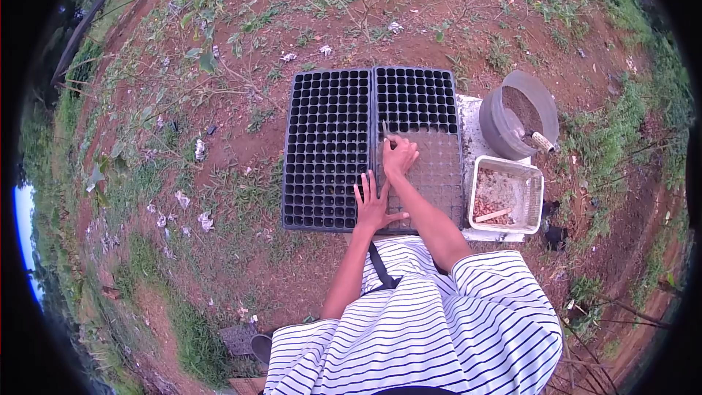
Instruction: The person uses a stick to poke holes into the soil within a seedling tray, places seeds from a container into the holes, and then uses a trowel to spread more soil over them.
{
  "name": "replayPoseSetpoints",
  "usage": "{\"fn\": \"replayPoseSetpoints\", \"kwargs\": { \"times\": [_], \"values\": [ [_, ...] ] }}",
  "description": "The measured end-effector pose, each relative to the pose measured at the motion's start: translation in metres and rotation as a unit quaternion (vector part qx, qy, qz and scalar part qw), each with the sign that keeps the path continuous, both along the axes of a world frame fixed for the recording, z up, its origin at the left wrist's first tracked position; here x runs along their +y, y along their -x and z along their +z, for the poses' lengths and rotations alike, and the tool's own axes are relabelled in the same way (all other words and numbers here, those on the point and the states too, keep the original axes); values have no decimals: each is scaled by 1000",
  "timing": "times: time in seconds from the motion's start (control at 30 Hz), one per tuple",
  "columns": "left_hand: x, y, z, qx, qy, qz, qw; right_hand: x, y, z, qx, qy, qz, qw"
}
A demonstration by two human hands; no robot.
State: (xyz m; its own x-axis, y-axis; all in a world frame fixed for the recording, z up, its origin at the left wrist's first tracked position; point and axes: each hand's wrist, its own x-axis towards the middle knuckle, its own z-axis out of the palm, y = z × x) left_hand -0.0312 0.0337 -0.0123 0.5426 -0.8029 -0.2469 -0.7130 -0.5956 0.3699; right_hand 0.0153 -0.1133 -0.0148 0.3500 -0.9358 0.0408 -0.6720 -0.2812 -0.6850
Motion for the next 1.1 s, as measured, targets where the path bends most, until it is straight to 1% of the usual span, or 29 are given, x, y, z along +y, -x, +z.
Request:
{"fn": "replayPoseSetpoints", "kwargs": {
  "times": [0.13, 0.2, 0.23, 0.27, 0.33, 0.37, 0.4, 0.43, 0.47, 0.53, 0.63, 0.73, 0.9, 0.97, 1.07, 1.1],
  "values": [
    [0, 1, 1, -1, 18, 3, 1000, -12, -1, 0, -25, 4, -3, 1000],
    [1, 1, 0, -8, 16, 4, 1000, -21, 14, 15, -50, -1, 37, 998],
    [0, 2, -1, -16, 16, 4, 1000, -22, 24, 14, -52, 37, 69, 996],
    [-1, 3, -1, -13, 18, 3, 1000, -24, 37, 15, -48, 38, 69, 996],
    [0, 2, 0, -9, 25, 3, 1000, -24, 62, 18, -52, 77, 173, 981],
    [0, 3, 1, -15, 15, 5, 1000, -21, 72, 19, -49, 77, 174, 981],
    [0, 3, 1, -12, 15, 5, 1000, -17, 82, 19, -53, 87, 202, 974],
    [1, 3, -2, -9, 43, 15, 999, -13, 90, 19, -57, 97, 230, 967],
    [1, 3, -4, -6, 71, 24, 997, -9, 95, 19, -55, 97, 230, 967],
    [2, 4, -3, -1, 58, 25, 998, -3, 103, 18, -62, 105, 274, 954],
    [1, 3, 1, 0, 48, 26, 999, 0, 104, 15, -52, 125, 299, 944],
    [0, 3, 0, -2, 50, 27, 998, -2, 98, 13, -30, 150, 289, 945],
    [1, 2, -1, -6, 48, 24, 999, -14, 85, 15, -48, 165, 279, 945],
    [2, 2, -2, -1, 55, 22, 998, -17, 95, 21, -56, 164, 284, 943],
    [2, 3, -1, -10, 51, 28, 998, -23, 124, 24, -34, 155, 301, 940],
    [2, 4, 0, -9, 49, 29, 998, -23, 134, 25, -14, 166, 324, 931]
  ]
}}
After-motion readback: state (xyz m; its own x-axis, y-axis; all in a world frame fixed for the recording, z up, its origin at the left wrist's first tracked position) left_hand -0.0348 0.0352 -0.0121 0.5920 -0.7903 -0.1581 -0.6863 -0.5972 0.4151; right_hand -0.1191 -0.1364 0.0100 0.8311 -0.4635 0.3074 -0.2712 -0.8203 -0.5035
